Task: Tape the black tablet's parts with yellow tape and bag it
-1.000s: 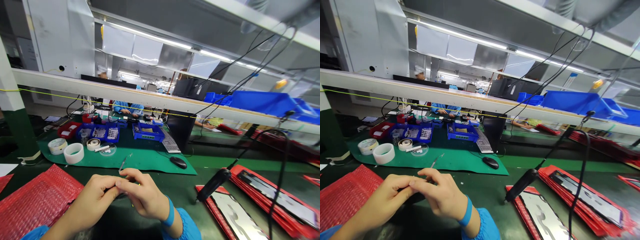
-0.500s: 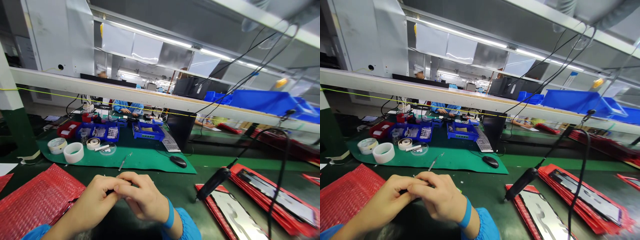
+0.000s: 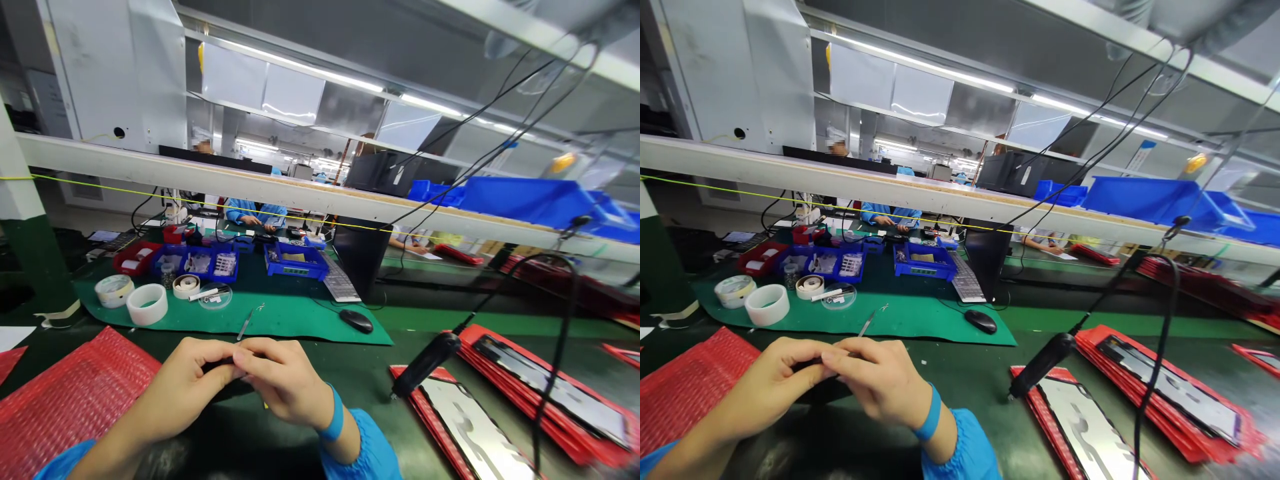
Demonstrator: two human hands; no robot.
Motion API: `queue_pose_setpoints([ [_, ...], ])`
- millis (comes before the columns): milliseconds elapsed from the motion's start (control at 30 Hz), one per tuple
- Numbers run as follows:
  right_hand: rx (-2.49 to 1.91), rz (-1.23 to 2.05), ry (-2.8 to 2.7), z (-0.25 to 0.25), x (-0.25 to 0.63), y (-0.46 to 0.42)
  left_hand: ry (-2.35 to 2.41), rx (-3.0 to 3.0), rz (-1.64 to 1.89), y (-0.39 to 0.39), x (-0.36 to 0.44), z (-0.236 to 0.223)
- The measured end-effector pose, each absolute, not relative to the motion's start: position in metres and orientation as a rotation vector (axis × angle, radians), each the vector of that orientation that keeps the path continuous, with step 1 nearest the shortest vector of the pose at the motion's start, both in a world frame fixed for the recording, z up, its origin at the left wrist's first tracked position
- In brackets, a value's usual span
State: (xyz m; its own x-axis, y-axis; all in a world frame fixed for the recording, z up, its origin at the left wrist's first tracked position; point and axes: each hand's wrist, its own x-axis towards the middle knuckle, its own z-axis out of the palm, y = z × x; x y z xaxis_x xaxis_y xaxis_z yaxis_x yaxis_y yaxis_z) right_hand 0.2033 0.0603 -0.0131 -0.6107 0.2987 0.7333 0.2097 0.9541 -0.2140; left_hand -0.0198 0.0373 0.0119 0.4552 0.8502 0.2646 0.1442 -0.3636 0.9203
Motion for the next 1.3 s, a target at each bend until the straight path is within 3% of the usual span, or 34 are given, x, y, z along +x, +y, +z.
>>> queue_pose_setpoints([
  [600,-0.447,-0.037,-2.339,-0.012,0.202,0.048,0.776,1.908,0.981,0.031,-0.014,0.003],
  [833,-0.37,0.133,-2.314,-0.011,0.206,0.061,0.86,1.858,1.003,0.037,-0.018,0.011],
  [1300,-0.382,0.101,-2.238,-0.024,0.205,0.074,0.969,1.942,1.215,0.048,-0.027,-0.002],
])
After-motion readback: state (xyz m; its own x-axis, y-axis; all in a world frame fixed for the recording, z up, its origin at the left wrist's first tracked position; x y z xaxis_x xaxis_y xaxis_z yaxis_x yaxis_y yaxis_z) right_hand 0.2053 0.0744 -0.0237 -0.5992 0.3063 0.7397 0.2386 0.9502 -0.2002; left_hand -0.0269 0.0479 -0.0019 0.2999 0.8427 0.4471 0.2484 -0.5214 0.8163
